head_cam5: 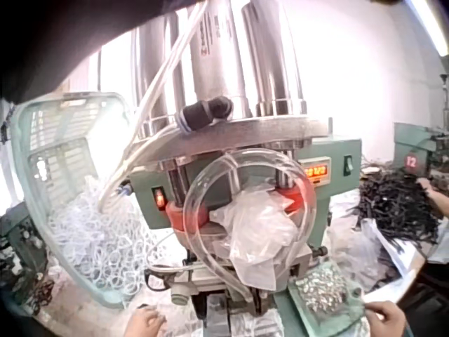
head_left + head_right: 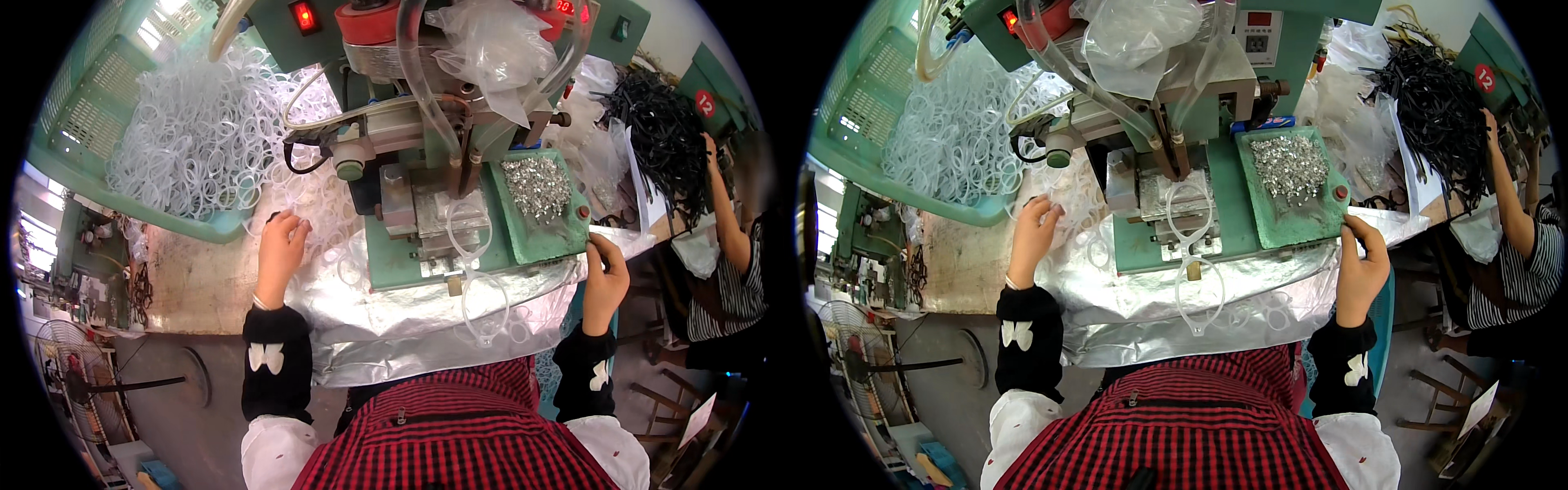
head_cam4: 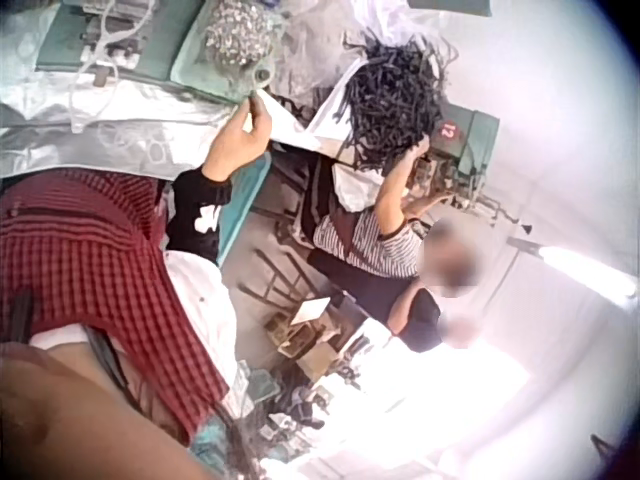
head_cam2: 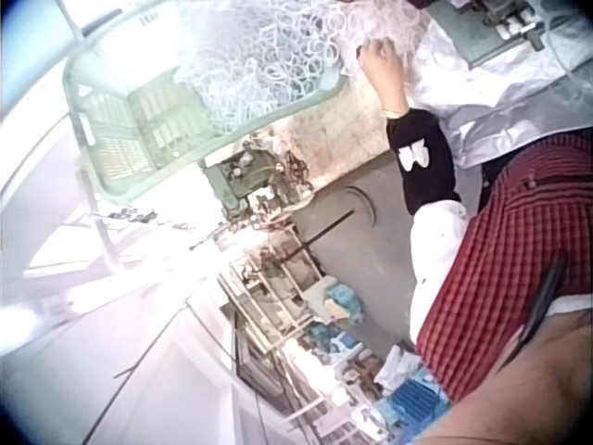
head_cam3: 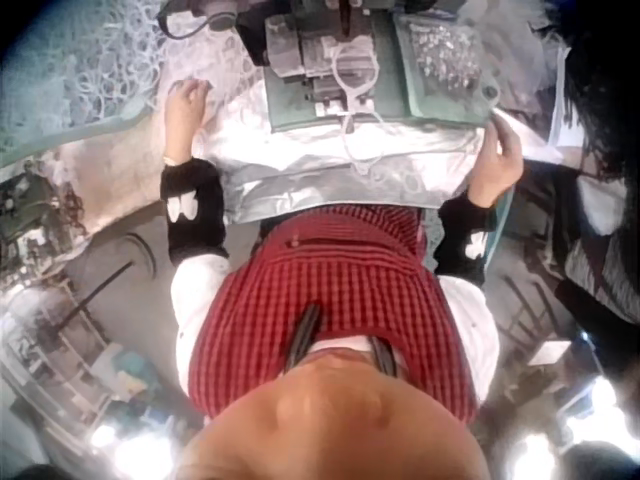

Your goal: The person repeatedly picks up a white plastic cable tie and a small metal piece, places them into a green machine, and operates a lever to secure the metal piece onto the tie. The finished items are placed into a green basket.

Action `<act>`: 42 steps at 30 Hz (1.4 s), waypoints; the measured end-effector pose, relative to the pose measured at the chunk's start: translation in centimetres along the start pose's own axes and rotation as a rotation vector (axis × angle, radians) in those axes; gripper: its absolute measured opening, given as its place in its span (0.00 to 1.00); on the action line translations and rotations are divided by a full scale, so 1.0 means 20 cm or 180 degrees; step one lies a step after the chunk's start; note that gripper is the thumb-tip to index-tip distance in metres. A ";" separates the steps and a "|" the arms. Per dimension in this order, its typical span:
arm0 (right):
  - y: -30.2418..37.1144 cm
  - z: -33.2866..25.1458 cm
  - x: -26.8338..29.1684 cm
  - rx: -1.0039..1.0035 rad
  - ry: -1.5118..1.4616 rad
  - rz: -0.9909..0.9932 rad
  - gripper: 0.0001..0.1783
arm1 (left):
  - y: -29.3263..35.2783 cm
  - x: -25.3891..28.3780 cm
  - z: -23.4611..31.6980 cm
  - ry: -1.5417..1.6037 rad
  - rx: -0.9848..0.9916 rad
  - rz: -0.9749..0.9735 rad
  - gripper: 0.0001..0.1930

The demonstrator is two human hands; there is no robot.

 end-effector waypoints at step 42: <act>-0.13 -0.09 -0.24 0.0304 0.0041 -0.0111 0.15 | 0.50 0.53 1.52 0.1447 -0.3840 0.1057 0.13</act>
Point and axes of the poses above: each hand's wrist, its own y-axis away from the middle knuckle, its own x-axis out of the back of the hand, z = x × y, the point moved 10 cm from there along -y, towards the middle knuckle, and after that the axes turned 11 degrees about -y, right-handed, at the moved point
